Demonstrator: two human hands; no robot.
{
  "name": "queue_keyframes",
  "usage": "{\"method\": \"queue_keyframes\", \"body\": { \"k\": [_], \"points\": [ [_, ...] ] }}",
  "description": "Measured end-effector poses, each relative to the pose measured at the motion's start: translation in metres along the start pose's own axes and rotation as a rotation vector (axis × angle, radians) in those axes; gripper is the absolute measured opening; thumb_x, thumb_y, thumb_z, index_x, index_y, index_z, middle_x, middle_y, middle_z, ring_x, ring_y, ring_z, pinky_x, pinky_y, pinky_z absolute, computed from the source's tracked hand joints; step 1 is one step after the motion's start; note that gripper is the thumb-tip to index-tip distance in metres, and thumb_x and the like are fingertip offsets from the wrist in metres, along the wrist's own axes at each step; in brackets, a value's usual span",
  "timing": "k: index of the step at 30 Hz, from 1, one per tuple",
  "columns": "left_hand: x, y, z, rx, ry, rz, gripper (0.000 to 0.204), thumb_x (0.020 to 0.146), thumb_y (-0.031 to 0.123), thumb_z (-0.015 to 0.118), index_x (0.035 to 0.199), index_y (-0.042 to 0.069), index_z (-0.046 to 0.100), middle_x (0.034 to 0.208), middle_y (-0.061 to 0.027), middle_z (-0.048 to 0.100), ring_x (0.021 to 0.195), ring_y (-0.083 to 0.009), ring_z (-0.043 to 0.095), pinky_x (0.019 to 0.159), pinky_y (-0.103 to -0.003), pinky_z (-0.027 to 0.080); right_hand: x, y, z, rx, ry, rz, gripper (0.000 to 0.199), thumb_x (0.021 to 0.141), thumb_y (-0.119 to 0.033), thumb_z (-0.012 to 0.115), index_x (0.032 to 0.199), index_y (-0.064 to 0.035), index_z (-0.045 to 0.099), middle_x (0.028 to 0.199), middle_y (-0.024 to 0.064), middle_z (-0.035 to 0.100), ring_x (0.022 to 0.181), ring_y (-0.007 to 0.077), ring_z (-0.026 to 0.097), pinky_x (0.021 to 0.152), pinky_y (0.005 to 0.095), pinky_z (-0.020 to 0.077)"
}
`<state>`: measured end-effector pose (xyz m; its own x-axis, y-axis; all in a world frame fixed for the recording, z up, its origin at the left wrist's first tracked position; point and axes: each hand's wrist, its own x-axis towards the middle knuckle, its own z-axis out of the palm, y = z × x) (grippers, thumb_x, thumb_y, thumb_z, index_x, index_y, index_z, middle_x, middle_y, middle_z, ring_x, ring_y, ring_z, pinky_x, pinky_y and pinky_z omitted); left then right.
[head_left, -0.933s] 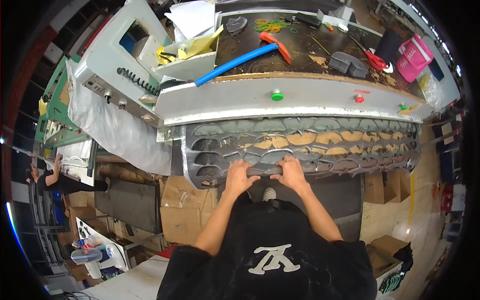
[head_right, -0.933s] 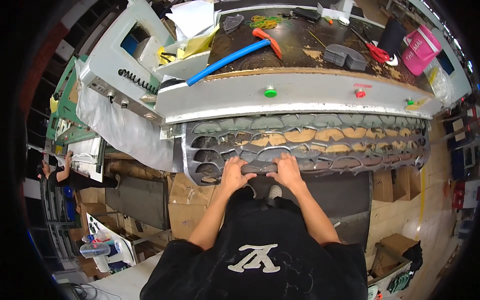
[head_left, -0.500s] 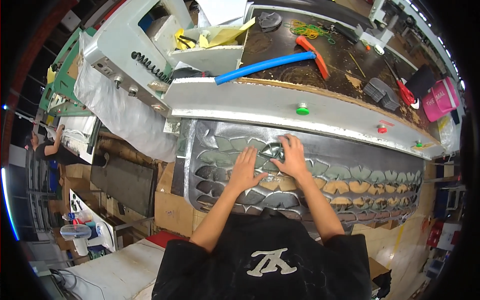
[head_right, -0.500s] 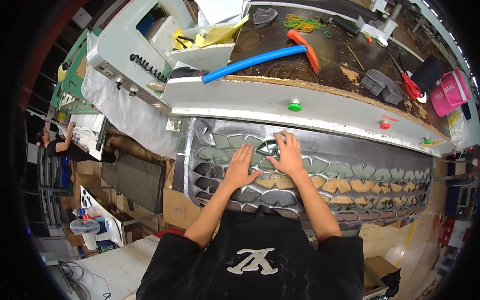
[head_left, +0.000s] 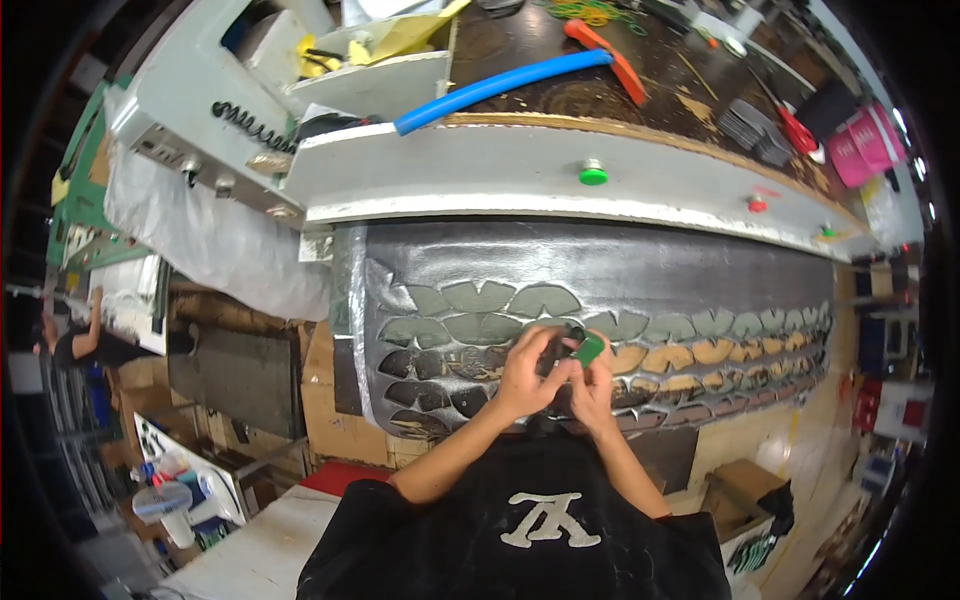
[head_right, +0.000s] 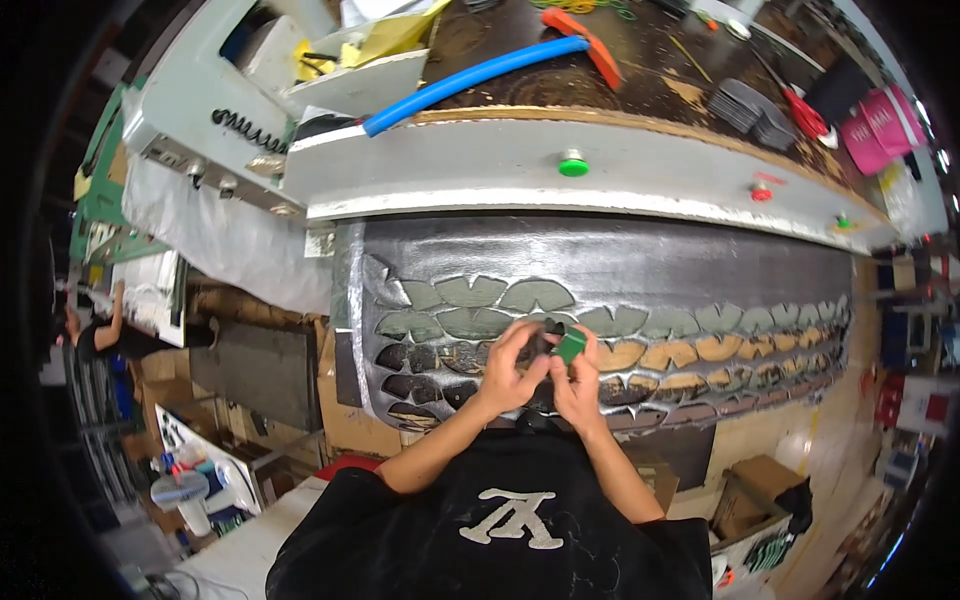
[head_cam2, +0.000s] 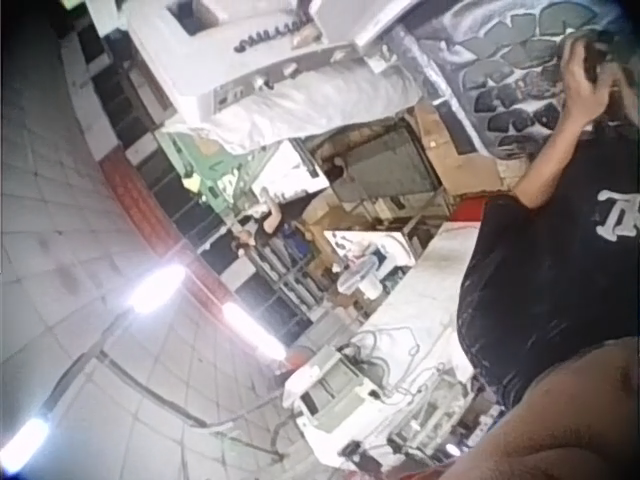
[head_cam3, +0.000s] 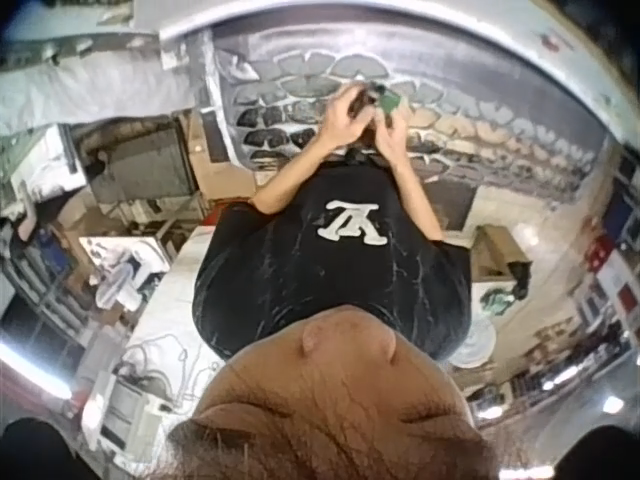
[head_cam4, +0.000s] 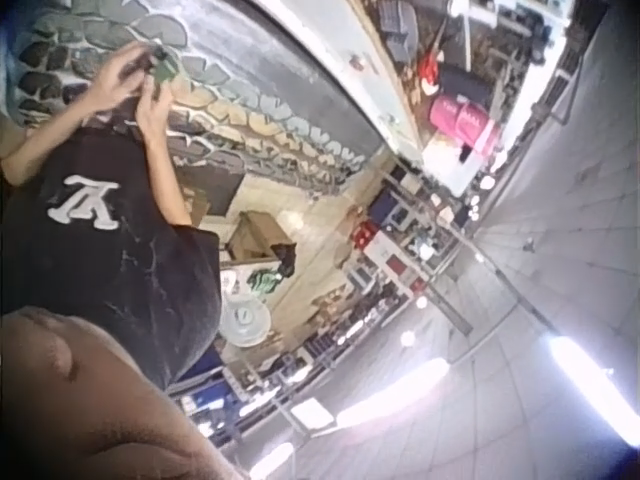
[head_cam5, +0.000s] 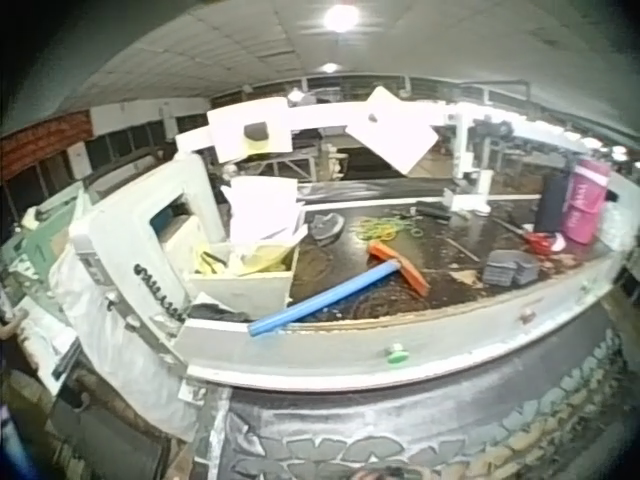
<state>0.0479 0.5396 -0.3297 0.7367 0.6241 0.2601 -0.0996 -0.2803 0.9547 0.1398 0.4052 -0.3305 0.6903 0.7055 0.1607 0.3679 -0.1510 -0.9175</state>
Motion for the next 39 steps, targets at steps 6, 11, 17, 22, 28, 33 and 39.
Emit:
{"method": "queue_keyframes", "body": {
  "k": [6, 11, 17, 22, 28, 33, 39],
  "points": [
    [0.035, -0.103, -0.058, 0.487, 0.284, -0.396, 0.032, 0.101, 0.029, 0.073, 0.104, -0.002, 0.068, 0.093, -0.0222, 0.069, 0.081, -0.035, 0.066, 0.075, -0.047, 0.052, -0.004, 0.021, 0.001, 0.052, 0.23, 0.254, 0.032, 0.106, -0.024, 0.07, 0.126, 0.0004, 0.072, 0.123, 0.0131, 0.065, 0.115, 0.022, 0.059, 0.099, 0.0354, 0.0482],
    [0.056, -0.078, -0.053, 0.853, 0.385, -0.041, 0.056, 0.092, 0.026, 0.079, 0.139, 0.002, 0.061, 0.135, -0.0248, 0.063, 0.126, -0.0433, 0.059, 0.11, -0.053, 0.046, 0.055, 0.091, -0.058, -0.418, 0.339, 0.311, 0.062, 0.085, -0.04, 0.092, 0.121, 0.0072, 0.076, 0.089, 0.0173, 0.069, 0.077, 0.0268, 0.067, 0.076, 0.041, 0.0556],
    [0.058, -0.068, 0.038, 0.485, -0.084, -0.056, 0.075, 0.081, 0.028, 0.091, 0.143, 0.004, 0.059, 0.138, -0.0222, 0.062, 0.133, -0.0439, 0.056, 0.115, -0.052, 0.042, 0.089, 0.1, -0.094, -0.679, -0.039, -0.025, 0.058, 0.074, -0.035, 0.097, 0.114, 0.002, 0.078, 0.113, 0.0222, 0.068, 0.111, 0.0385, 0.067, 0.096, 0.0472, 0.0549],
    [0.045, -0.088, 0.096, 0.607, 0.038, -0.1, 0.079, 0.069, 0.029, 0.099, 0.136, 0.007, 0.065, 0.135, -0.0167, 0.068, 0.139, -0.0425, 0.054, 0.117, -0.051, 0.041, 0.082, 0.149, -0.115, -0.607, -0.099, -0.157, 0.037, 0.081, -0.028, 0.092, 0.106, -0.0067, 0.076, 0.137, 0.0166, 0.068, 0.142, 0.0387, 0.056, 0.124, 0.0596, 0.0348],
    [0.025, -0.098, 0.114, 0.547, 0.238, -0.212, 0.076, 0.07, 0.035, 0.099, 0.134, 0.008, 0.067, 0.149, -0.0233, 0.062, 0.14, -0.0418, 0.055, 0.117, -0.052, 0.039, 0.08, 0.169, -0.128, -0.412, -0.096, -0.187, 0.035, 0.081, -0.023, 0.093, 0.105, -0.0079, 0.072, 0.13, 0.0158, 0.074, 0.14, 0.0358, 0.061, 0.126, 0.0607, 0.0316],
    [0.025, -0.097, 0.119, 0.524, 0.247, -0.179, 0.074, 0.07, 0.034, 0.1, 0.133, 0.009, 0.069, 0.15, -0.0228, 0.062, 0.14, -0.0411, 0.056, 0.118, -0.051, 0.04, 0.08, 0.172, -0.135, -0.392, -0.123, -0.171, 0.033, 0.082, -0.018, 0.092, 0.105, -0.0068, 0.071, 0.134, 0.0181, 0.073, 0.143, 0.0362, 0.06, 0.127, 0.0617, 0.0286],
    [0.025, -0.101, 0.115, 0.498, 0.271, -0.175, 0.073, 0.071, 0.036, 0.099, 0.131, 0.008, 0.07, 0.149, -0.0214, 0.063, 0.139, -0.04, 0.057, 0.119, -0.05, 0.04, 0.085, 0.168, -0.131, -0.386, -0.111, -0.222, 0.032, 0.084, -0.018, 0.09, 0.106, -0.0084, 0.068, 0.131, 0.0154, 0.073, 0.141, 0.0371, 0.06, 0.126, 0.064, 0.0285]
  ]
}}
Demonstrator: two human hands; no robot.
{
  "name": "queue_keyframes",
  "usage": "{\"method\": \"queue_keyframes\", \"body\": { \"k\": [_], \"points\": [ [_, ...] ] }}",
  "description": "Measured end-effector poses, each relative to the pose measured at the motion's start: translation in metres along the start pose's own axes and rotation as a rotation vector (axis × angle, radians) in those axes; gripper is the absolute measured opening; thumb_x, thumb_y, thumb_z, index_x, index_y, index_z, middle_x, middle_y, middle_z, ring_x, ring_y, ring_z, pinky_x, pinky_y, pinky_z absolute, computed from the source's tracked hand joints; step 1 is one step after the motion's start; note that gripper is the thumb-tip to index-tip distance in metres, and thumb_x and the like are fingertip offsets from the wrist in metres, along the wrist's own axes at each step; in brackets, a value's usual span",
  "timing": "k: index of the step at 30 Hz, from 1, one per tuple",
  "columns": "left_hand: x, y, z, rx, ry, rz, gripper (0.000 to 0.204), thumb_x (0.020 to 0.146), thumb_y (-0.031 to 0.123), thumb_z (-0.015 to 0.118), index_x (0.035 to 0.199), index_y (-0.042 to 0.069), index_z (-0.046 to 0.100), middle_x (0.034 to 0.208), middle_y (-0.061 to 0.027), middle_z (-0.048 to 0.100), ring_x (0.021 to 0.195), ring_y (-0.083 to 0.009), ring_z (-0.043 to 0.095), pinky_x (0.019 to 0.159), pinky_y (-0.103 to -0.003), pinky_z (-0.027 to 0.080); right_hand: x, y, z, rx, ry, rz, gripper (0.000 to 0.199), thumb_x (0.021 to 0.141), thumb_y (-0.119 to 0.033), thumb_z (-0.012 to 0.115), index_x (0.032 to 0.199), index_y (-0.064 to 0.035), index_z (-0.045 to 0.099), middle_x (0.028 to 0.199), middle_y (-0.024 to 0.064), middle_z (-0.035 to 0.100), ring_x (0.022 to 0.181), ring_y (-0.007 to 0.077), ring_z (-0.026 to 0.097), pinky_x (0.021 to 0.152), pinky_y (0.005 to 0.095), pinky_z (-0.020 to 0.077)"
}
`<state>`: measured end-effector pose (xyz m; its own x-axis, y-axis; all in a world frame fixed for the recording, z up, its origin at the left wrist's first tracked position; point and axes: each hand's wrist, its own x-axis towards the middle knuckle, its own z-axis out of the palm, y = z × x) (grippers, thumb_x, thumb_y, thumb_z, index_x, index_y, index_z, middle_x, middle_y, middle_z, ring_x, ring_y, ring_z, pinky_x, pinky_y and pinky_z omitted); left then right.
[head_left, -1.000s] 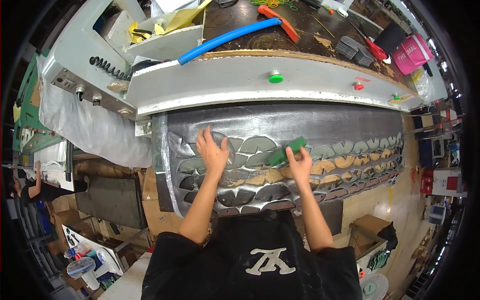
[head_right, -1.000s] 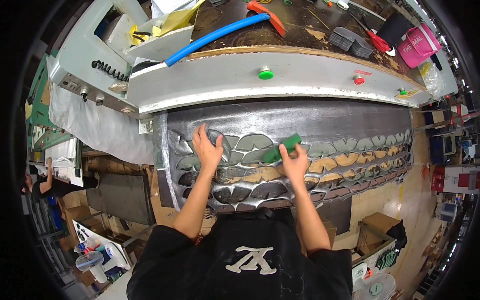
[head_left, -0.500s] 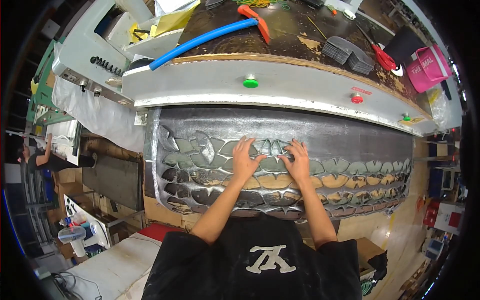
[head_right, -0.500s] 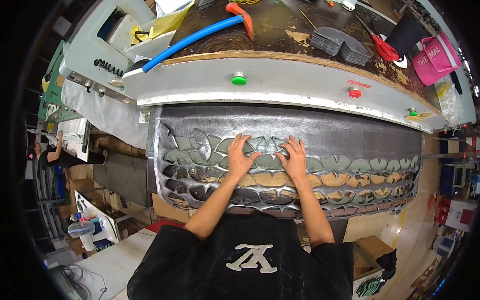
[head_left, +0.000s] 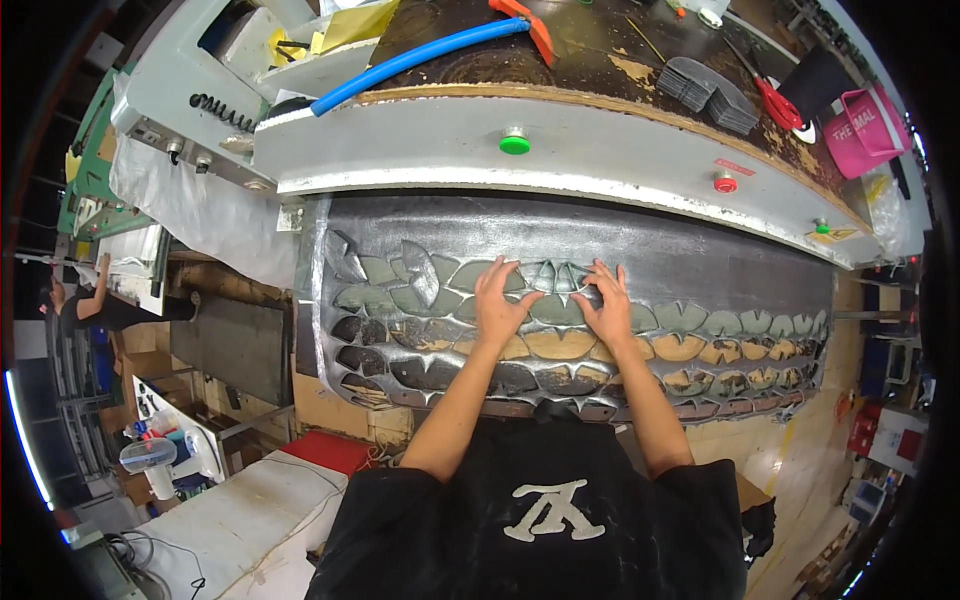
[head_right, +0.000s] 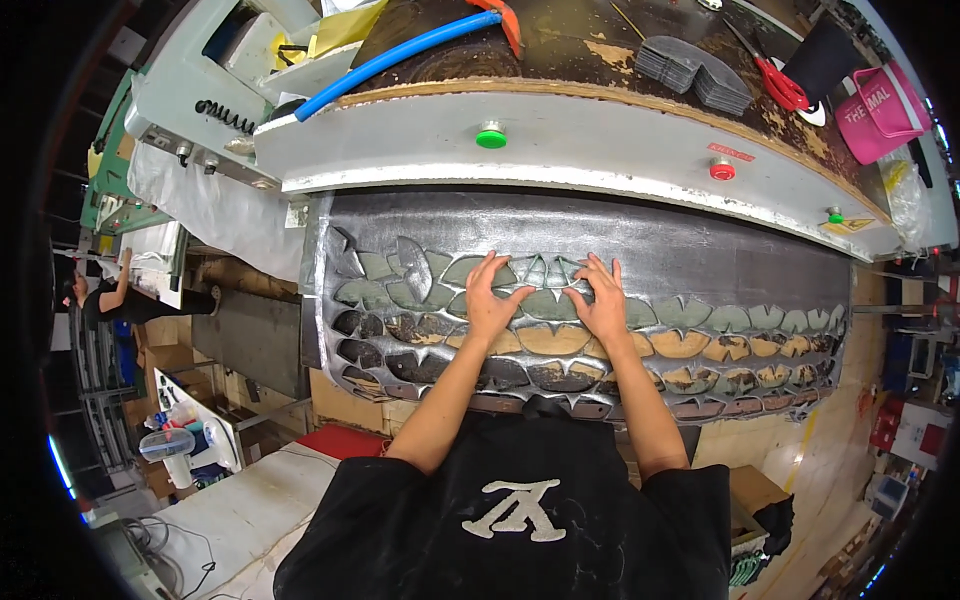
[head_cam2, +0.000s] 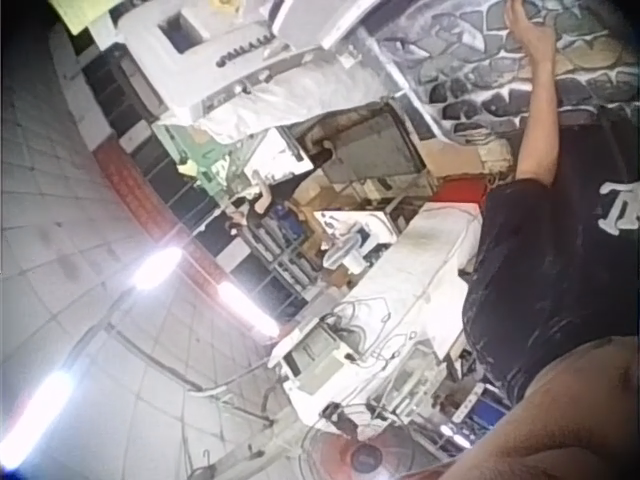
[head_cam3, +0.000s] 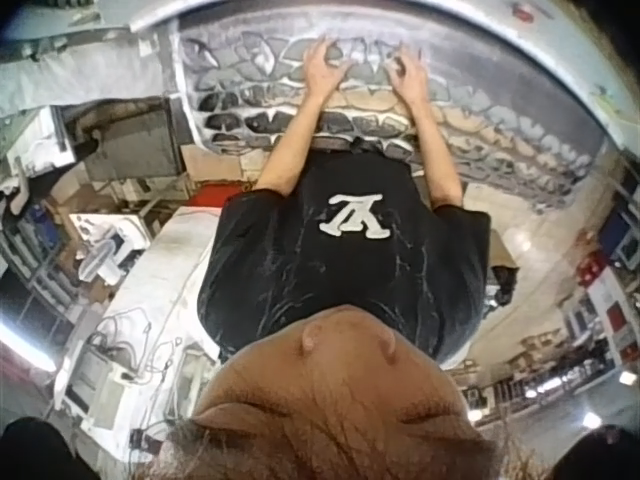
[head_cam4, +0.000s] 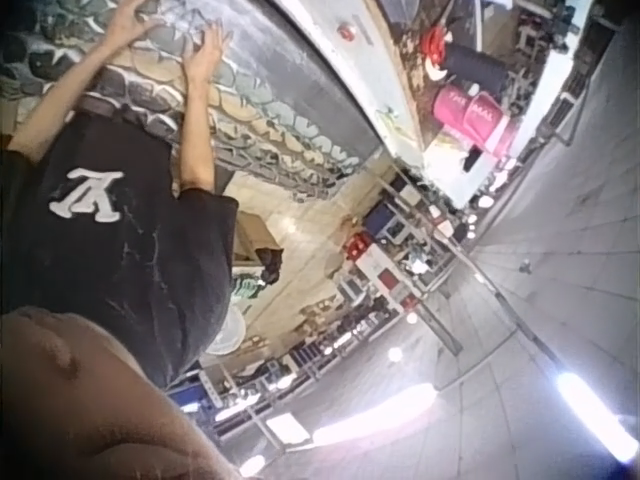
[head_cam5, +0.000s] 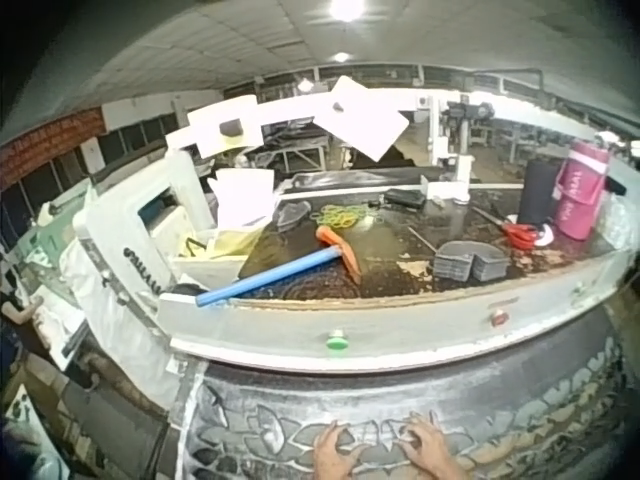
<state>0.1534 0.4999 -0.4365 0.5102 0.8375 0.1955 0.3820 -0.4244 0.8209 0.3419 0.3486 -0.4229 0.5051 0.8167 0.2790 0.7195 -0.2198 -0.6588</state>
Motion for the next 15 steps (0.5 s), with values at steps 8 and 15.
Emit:
{"method": "queue_keyframes", "body": {
  "k": [8, 15],
  "points": [
    [0.001, -0.005, -0.001, 0.005, 0.015, 0.044, 0.072, 0.071, 0.037, 0.099, 0.131, 0.008, 0.071, 0.148, -0.0228, 0.064, 0.138, -0.04, 0.058, 0.118, -0.051, 0.041, 0.003, -0.004, 0.0, -0.002, 0.009, 0.02, 0.035, 0.083, -0.017, 0.091, 0.107, -0.0078, 0.068, 0.131, 0.0166, 0.073, 0.14, 0.037, 0.061, 0.126, 0.0634, 0.0289],
    [0.02, 0.007, -0.003, 0.0, 0.013, 0.04, 0.08, 0.067, 0.036, 0.101, 0.135, 0.008, 0.069, 0.145, -0.0198, 0.066, 0.136, -0.0362, 0.061, 0.117, -0.048, 0.043, 0.013, -0.015, -0.009, -0.016, 0.07, 0.035, 0.044, 0.083, -0.019, 0.091, 0.118, -0.0064, 0.068, 0.136, 0.0177, 0.07, 0.138, 0.0403, 0.06, 0.125, 0.0595, 0.0332]
  ]
}}
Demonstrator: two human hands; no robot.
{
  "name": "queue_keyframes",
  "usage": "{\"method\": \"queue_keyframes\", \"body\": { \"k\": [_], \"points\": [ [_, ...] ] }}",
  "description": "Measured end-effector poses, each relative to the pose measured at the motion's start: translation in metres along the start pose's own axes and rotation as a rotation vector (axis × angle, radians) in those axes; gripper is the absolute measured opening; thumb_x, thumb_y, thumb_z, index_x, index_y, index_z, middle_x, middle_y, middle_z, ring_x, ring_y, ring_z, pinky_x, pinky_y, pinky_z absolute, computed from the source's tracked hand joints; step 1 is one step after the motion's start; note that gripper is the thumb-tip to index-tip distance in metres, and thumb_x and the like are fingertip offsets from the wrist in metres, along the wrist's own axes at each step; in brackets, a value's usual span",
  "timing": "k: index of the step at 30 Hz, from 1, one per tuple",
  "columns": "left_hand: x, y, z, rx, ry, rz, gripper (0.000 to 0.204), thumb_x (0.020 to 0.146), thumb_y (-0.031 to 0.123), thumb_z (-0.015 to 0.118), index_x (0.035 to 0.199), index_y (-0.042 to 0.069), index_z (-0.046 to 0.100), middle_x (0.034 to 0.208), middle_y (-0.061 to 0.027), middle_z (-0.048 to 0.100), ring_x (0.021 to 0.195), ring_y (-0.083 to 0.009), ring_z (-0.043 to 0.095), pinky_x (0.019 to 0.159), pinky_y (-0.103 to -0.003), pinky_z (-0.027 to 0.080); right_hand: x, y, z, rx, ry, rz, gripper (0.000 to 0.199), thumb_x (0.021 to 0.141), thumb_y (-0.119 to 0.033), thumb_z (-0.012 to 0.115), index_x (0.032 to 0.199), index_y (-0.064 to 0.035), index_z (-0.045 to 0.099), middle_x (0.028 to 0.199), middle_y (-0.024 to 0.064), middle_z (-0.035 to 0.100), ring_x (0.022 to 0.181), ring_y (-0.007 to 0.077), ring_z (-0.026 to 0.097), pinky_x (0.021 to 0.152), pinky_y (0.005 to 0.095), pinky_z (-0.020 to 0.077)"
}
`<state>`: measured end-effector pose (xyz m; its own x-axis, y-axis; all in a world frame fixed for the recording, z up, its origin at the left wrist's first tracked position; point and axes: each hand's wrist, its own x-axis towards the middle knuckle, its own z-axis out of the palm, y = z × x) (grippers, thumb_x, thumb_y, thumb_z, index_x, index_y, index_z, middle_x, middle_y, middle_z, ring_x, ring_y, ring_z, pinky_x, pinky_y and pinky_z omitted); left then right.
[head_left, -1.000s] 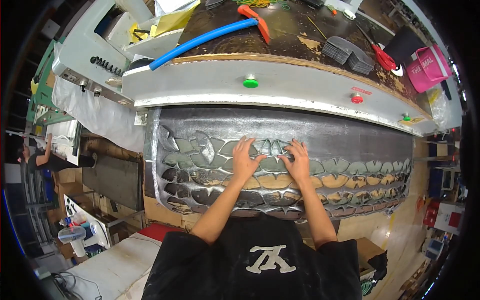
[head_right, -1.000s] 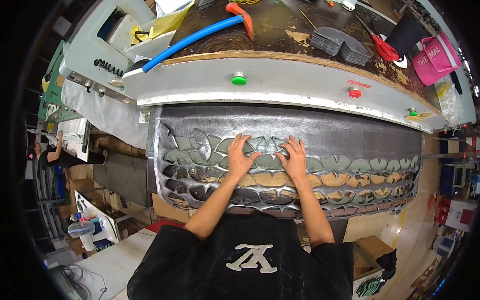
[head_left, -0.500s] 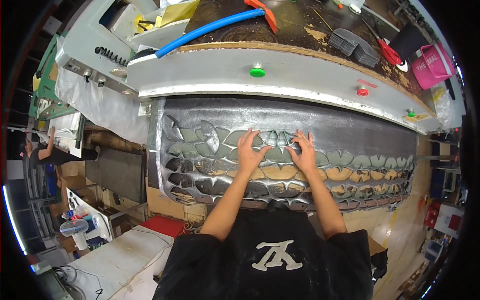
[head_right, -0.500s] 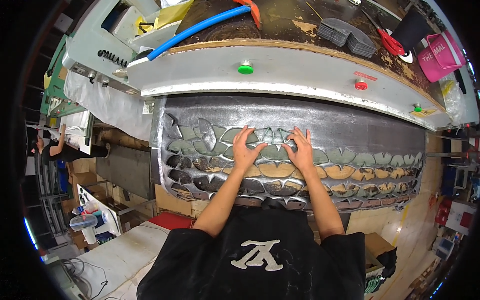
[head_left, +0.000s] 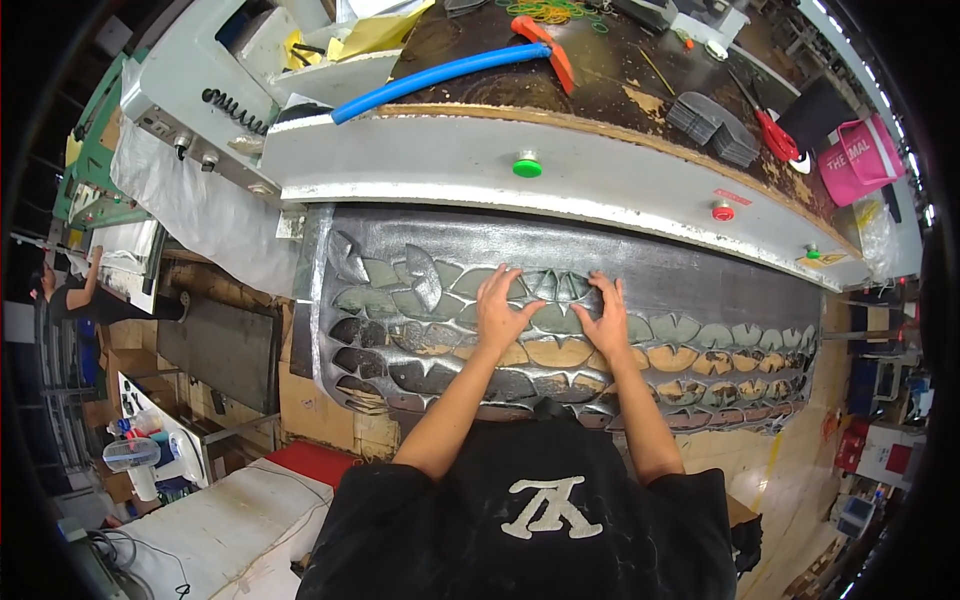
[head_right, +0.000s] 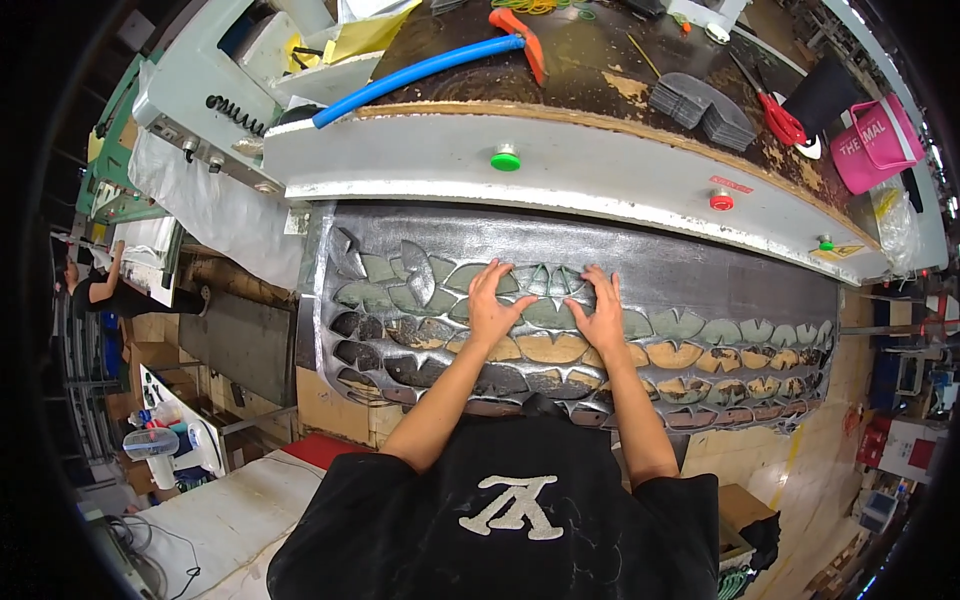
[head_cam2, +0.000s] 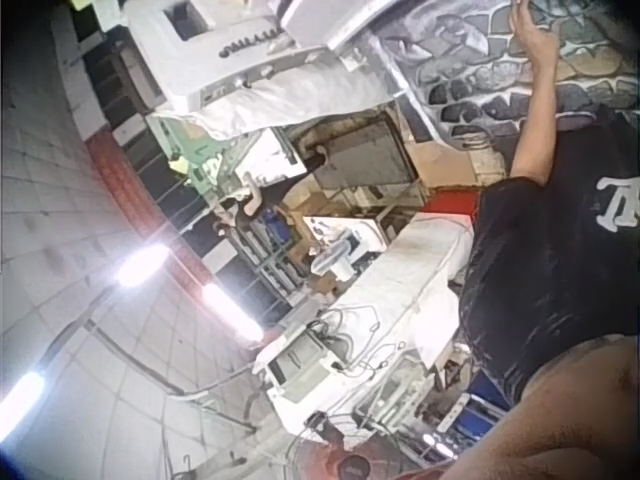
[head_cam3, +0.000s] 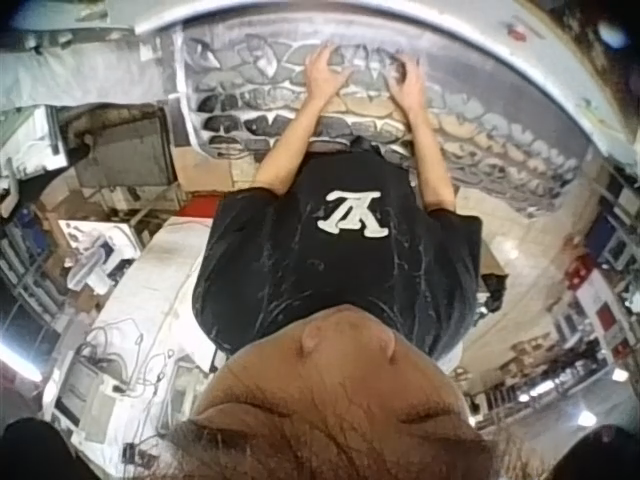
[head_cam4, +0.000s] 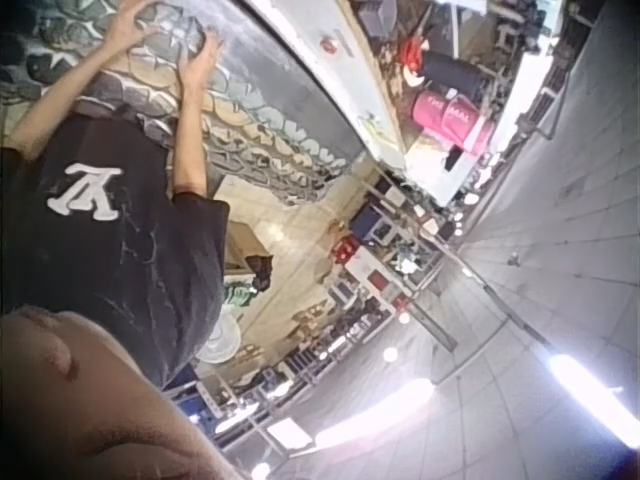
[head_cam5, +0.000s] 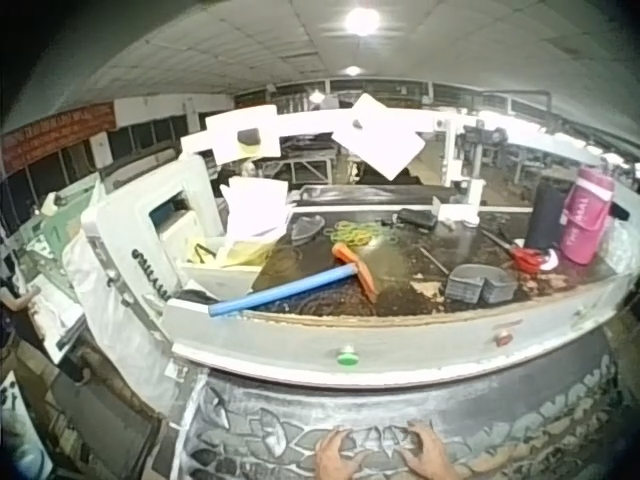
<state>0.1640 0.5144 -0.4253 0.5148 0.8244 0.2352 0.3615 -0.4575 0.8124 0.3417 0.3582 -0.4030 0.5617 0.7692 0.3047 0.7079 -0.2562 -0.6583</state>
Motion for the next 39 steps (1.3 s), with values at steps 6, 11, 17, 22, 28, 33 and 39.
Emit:
{"method": "queue_keyframes", "body": {
  "k": [6, 11, 17, 22, 28, 33, 39],
  "points": [
    [0.061, 0.035, -0.044, -0.291, 0.082, -0.113, 0.065, 0.079, 0.028, 0.098, 0.132, 0.003, 0.068, 0.117, -0.0184, 0.077, 0.109, -0.0267, 0.074, 0.095, -0.041, 0.058, -0.044, -0.051, -0.041, 0.155, -0.282, 0.22, 0.051, 0.083, -0.022, 0.091, 0.125, -0.0058, 0.069, 0.126, 0.0173, 0.072, 0.123, 0.0374, 0.066, 0.104, 0.0456, 0.0534],
    [0.148, 0.087, -0.051, -0.501, 0.176, -0.152, 0.045, 0.082, 0.025, 0.097, 0.106, 0.001, 0.068, 0.08, -0.0066, 0.072, 0.072, -0.0127, 0.068, 0.068, -0.029, 0.057, -0.066, -0.051, -0.058, -0.022, -0.626, 0.018, 0.048, 0.086, -0.035, 0.087, 0.121, -0.005, 0.076, 0.115, 0.016, 0.073, 0.115, 0.0375, 0.067, 0.103, 0.0452, 0.0513],
    [0.157, 0.093, -0.055, -0.232, 0.275, -0.108, 0.046, 0.084, 0.029, 0.096, 0.081, 0.004, 0.058, 0.065, -0.0023, 0.06, 0.059, -0.0108, 0.054, 0.058, -0.028, 0.046, -0.036, -0.06, -0.057, -0.128, -0.554, 0.041, 0.055, 0.081, -0.039, 0.091, 0.119, -0.002, 0.077, 0.11, 0.0159, 0.07, 0.115, 0.0367, 0.065, 0.106, 0.0477, 0.0481],
    [0.057, 0.059, -0.071, -0.196, -0.098, -0.155, 0.035, 0.092, 0.033, 0.087, 0.086, 0.003, 0.069, 0.07, -0.0053, 0.071, 0.064, -0.0128, 0.066, 0.063, -0.032, 0.054, -0.019, -0.075, -0.07, -0.125, -0.595, 0.079, 0.057, 0.079, -0.039, 0.092, 0.12, -0.0019, 0.077, 0.112, 0.0151, 0.069, 0.118, 0.0355, 0.064, 0.11, 0.0477, 0.0461],
    [-0.014, 0.05, -0.103, 0.12, -0.398, 0.118, 0.04, 0.085, 0.035, 0.088, 0.099, 0.002, 0.071, 0.101, -0.0193, 0.074, 0.1, -0.0406, 0.07, 0.092, -0.05, 0.054, -0.02, -0.081, -0.071, -0.187, -0.571, 0.015, 0.061, 0.077, -0.04, 0.093, 0.118, -0.0002, 0.075, 0.11, 0.0167, 0.069, 0.117, 0.0382, 0.063, 0.107, 0.0489, 0.0472],
    [-0.022, 0.054, -0.104, 0.208, -0.45, 0.072, 0.045, 0.086, 0.039, 0.087, 0.109, 0.005, 0.069, 0.107, -0.0156, 0.072, 0.109, -0.0378, 0.067, 0.102, -0.049, 0.048, -0.026, -0.093, -0.058, -0.301, -0.54, 0.046, 0.058, 0.078, -0.035, 0.093, 0.12, -0.003, 0.07, 0.115, 0.0173, 0.067, 0.117, 0.0367, 0.063, 0.108, 0.0483, 0.0456],
    [-0.024, 0.062, -0.1, 0.249, -0.359, 0.099, 0.049, 0.083, 0.043, 0.088, 0.108, 0.006, 0.068, 0.106, -0.0168, 0.07, 0.106, -0.0399, 0.066, 0.101, -0.049, 0.048, -0.027, -0.09, -0.055, -0.289, -0.476, 0.08, 0.05, 0.077, -0.029, 0.093, 0.113, -0.0029, 0.07, 0.113, 0.0167, 0.067, 0.113, 0.0378, 0.063, 0.103, 0.0483, 0.047]
  ]
}}
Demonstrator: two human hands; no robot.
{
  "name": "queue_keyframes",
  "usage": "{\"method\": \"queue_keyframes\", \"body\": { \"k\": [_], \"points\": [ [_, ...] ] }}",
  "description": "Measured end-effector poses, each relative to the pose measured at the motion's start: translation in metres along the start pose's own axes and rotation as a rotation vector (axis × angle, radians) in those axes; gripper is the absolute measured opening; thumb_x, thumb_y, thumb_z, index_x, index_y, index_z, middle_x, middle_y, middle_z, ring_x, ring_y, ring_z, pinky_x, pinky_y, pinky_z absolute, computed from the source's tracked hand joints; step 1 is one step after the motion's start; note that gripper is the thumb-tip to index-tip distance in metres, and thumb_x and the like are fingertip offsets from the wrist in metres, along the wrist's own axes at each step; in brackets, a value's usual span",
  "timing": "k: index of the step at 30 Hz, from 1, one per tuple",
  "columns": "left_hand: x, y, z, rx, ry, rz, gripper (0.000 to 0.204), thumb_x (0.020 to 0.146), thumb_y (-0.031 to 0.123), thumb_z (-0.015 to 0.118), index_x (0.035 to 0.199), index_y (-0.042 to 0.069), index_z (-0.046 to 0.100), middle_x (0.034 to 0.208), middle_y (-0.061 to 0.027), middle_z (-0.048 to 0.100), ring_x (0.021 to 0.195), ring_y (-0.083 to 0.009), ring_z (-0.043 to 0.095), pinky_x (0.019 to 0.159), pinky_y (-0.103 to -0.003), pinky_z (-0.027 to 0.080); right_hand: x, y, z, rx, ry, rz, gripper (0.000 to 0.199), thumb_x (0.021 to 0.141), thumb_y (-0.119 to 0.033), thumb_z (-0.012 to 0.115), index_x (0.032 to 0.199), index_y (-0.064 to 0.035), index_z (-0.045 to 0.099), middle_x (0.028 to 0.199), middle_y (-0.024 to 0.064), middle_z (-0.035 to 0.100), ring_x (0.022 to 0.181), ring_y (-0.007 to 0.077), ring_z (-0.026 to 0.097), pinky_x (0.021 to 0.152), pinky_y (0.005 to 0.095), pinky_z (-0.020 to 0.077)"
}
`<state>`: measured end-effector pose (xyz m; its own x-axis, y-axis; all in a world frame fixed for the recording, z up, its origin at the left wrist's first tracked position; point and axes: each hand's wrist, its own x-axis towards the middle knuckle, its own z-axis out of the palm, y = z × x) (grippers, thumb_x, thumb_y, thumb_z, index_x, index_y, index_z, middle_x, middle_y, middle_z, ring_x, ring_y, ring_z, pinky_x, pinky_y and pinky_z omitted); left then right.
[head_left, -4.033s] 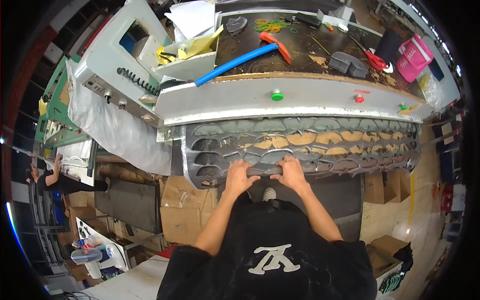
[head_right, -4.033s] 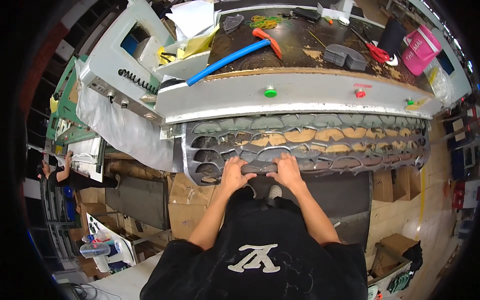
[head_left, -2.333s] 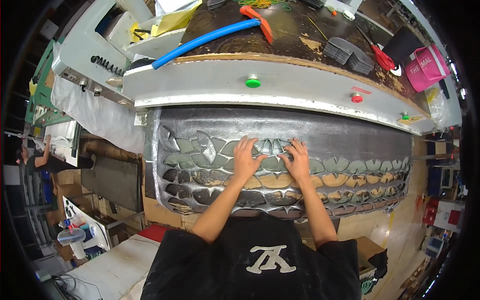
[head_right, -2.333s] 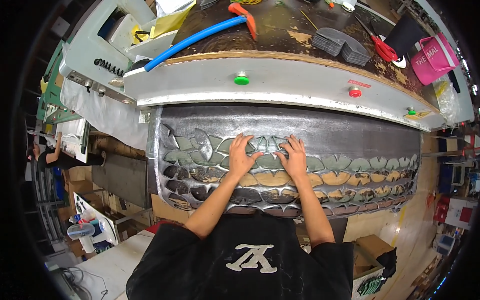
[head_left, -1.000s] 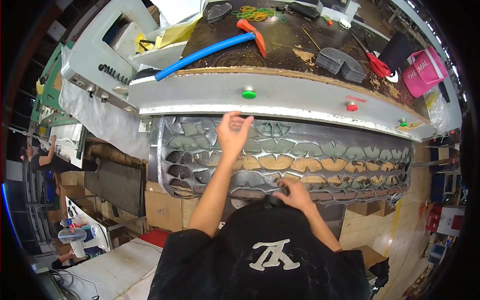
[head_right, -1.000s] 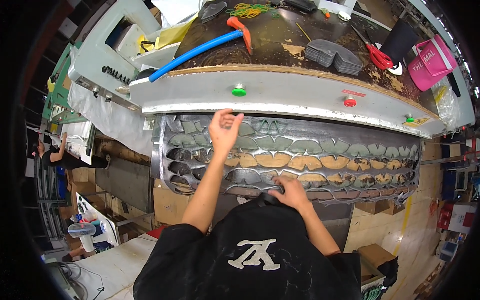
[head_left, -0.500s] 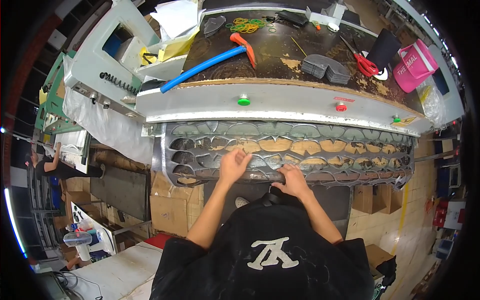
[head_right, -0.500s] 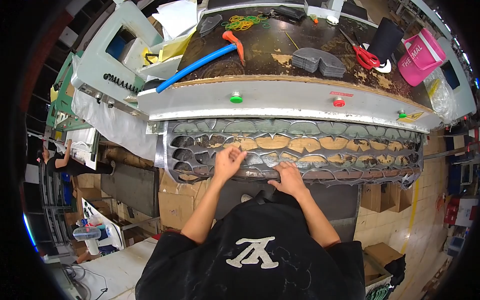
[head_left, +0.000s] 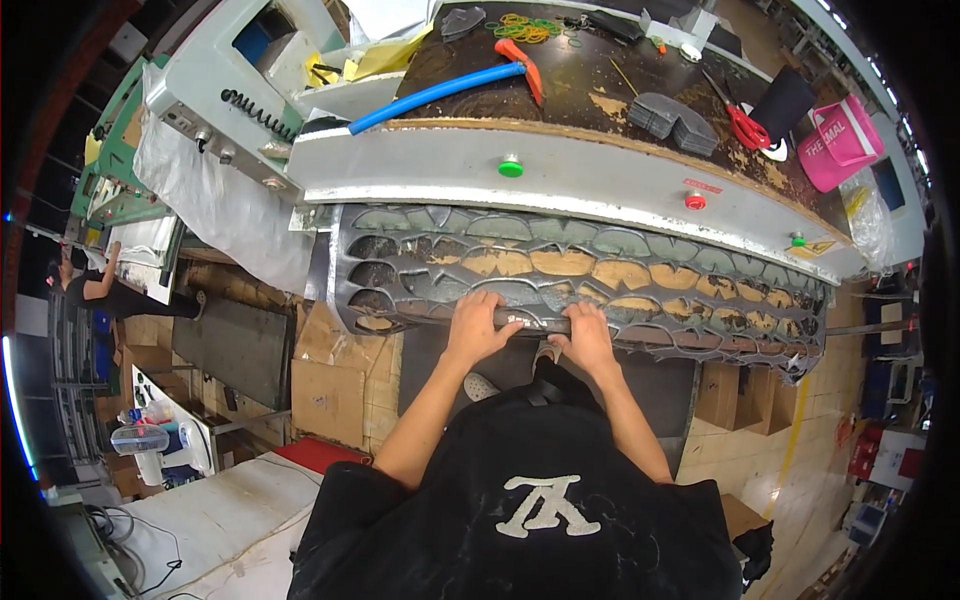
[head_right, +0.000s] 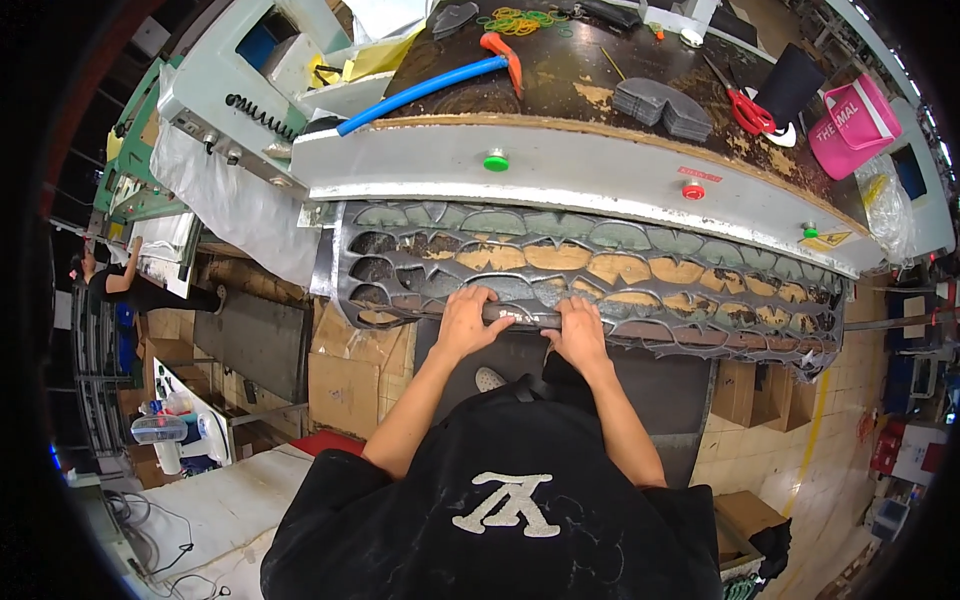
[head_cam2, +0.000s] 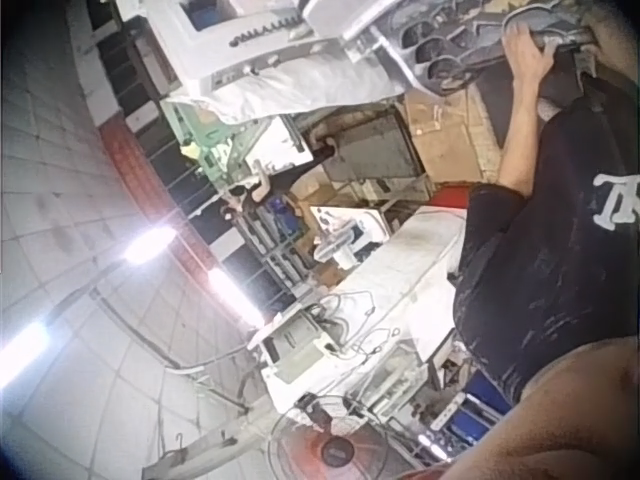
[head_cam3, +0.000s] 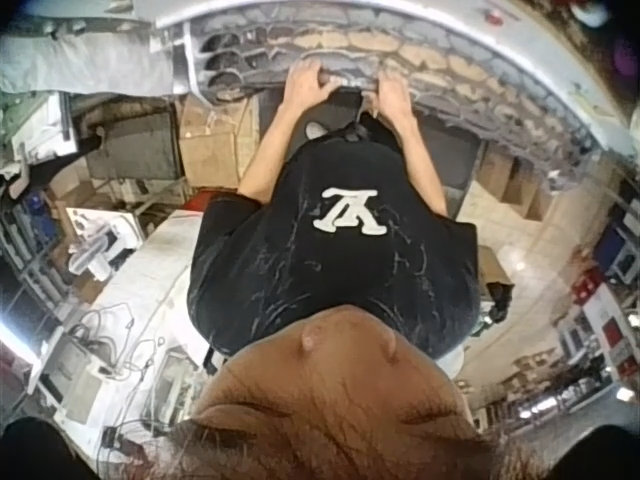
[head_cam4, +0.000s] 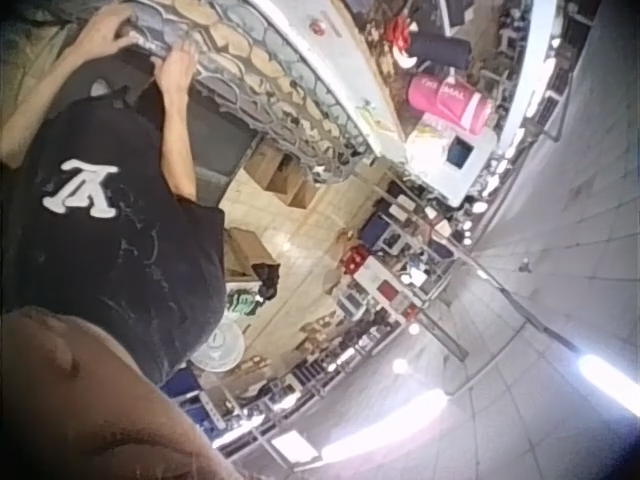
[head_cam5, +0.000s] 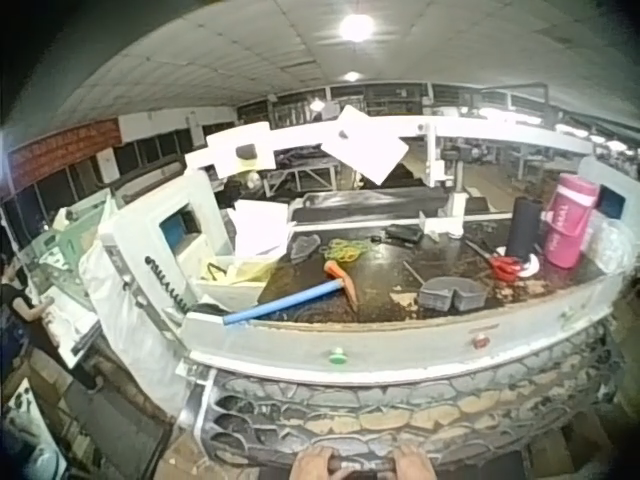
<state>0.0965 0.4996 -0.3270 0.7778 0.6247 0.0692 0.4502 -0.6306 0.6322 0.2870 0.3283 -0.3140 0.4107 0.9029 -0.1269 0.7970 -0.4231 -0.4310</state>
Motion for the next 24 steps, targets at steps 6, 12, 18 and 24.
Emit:
{"method": "queue_keyframes", "body": {
  "k": [6, 12, 18, 24],
  "points": [
    [-0.006, -0.006, -0.003, -0.014, 0.046, 0.027, 0.055, 0.082, 0.049, 0.088, 0.109, 0.005, 0.069, 0.101, -0.0154, 0.073, 0.098, -0.0369, 0.069, 0.093, -0.047, 0.051, -0.014, 0.005, 0.008, 0.03, -0.068, 0.03, 0.053, 0.078, -0.03, 0.094, 0.117, -0.0027, 0.07, 0.12, 0.0189, 0.068, 0.124, 0.0377, 0.061, 0.108, 0.0489, 0.0455],
    [0.042, -0.028, 0.002, -0.192, 0.1, -0.151, 0.046, 0.096, 0.037, 0.077, 0.129, 0.006, 0.068, 0.112, -0.0188, 0.074, 0.103, -0.0357, 0.073, 0.091, -0.047, 0.057, 0.05, 0.014, -0.028, 0.156, 0.013, -0.098, 0.039, 0.083, -0.04, 0.088, 0.091, -0.0029, 0.081, 0.081, 0.0166, 0.077, 0.076, 0.0383, 0.074, 0.076, 0.0456, 0.0594],
    [0.087, -0.054, 0.058, 0.187, 0.037, -0.038, 0.069, 0.1, 0.034, 0.068, 0.162, 0.012, 0.046, 0.171, -0.0225, 0.035, 0.159, -0.046, 0.029, 0.13, -0.059, 0.022, 0.141, 0.005, 0.006, -0.028, 0.001, -0.273, 0.061, 0.082, -0.021, 0.085, 0.138, -0.0097, 0.065, 0.137, 0.0146, 0.066, 0.129, 0.0369, 0.059, 0.107, 0.0492, 0.0474],
    [0.035, -0.061, 0.065, 0.155, 0.15, 0.029, 0.061, 0.1, 0.034, 0.068, 0.154, 0.009, 0.055, 0.167, -0.0234, 0.041, 0.154, -0.0457, 0.037, 0.126, -0.061, 0.028, 0.044, -0.012, 0.02, 0.357, 0.537, -0.173, 0.058, 0.089, -0.011, 0.087, 0.137, -0.0019, 0.057, 0.135, 0.0182, 0.067, 0.119, 0.0319, 0.068, 0.106, 0.0414, 0.0529]
  ]
}}
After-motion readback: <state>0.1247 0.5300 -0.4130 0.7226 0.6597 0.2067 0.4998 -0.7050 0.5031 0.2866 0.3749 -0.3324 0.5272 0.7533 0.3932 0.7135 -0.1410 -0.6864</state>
